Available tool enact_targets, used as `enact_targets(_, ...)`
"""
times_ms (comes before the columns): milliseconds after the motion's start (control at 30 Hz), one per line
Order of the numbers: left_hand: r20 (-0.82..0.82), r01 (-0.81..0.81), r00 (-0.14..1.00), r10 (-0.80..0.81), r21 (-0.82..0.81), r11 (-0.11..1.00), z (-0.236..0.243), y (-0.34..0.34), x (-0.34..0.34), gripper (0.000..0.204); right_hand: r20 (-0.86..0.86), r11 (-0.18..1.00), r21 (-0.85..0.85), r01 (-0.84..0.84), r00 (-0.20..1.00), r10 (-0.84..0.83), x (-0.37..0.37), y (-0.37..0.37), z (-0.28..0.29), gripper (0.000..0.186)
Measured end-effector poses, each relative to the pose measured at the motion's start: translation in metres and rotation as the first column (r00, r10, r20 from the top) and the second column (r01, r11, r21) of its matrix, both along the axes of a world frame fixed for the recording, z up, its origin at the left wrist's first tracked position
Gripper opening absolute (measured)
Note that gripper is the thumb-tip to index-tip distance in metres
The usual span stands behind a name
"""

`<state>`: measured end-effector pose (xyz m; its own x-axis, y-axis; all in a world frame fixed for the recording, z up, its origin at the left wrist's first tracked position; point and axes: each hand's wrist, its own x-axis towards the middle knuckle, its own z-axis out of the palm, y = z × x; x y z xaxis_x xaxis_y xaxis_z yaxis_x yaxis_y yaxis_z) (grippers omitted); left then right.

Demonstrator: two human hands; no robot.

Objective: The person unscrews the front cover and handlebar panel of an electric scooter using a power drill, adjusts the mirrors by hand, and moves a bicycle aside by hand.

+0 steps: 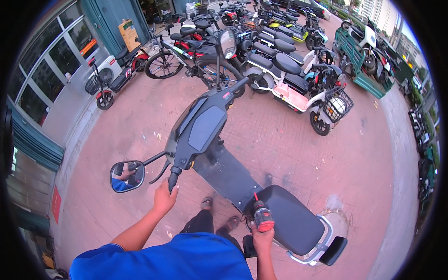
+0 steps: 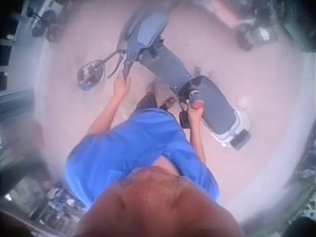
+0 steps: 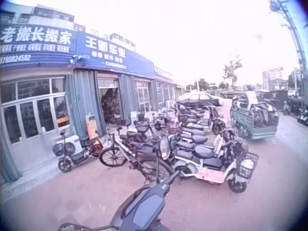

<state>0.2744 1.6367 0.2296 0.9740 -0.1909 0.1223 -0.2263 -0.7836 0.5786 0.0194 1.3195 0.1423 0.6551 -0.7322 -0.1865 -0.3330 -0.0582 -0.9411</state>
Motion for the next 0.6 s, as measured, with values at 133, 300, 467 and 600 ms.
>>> enact_targets(133,-0.197,-0.023,0.98,0.02,-0.013,1.0,-0.028,-0.002,-0.012,0.048,-0.022,0.997,-0.022,-0.071,0.997,0.071,-0.002,0.02,-0.018,0.025)
enact_targets(300,-0.337,0.137,0.919,-0.203,-0.209,0.968,-0.083,-0.036,-0.053,0.074,-0.037,0.988,-0.077,-0.131,0.991,0.128,0.0,0.055,-0.026,0.025)
enact_targets(467,-0.473,0.111,0.829,-0.299,-0.384,0.917,-0.08,-0.02,-0.052,0.069,-0.208,0.98,-0.128,-0.153,0.97,0.124,-0.009,0.097,-0.033,0.031)
enact_targets(600,-0.605,0.51,0.483,-0.633,-0.393,0.765,-0.093,0.032,-0.031,0.061,-0.372,0.955,-0.193,-0.224,0.917,0.14,-0.013,0.134,-0.049,0.043)
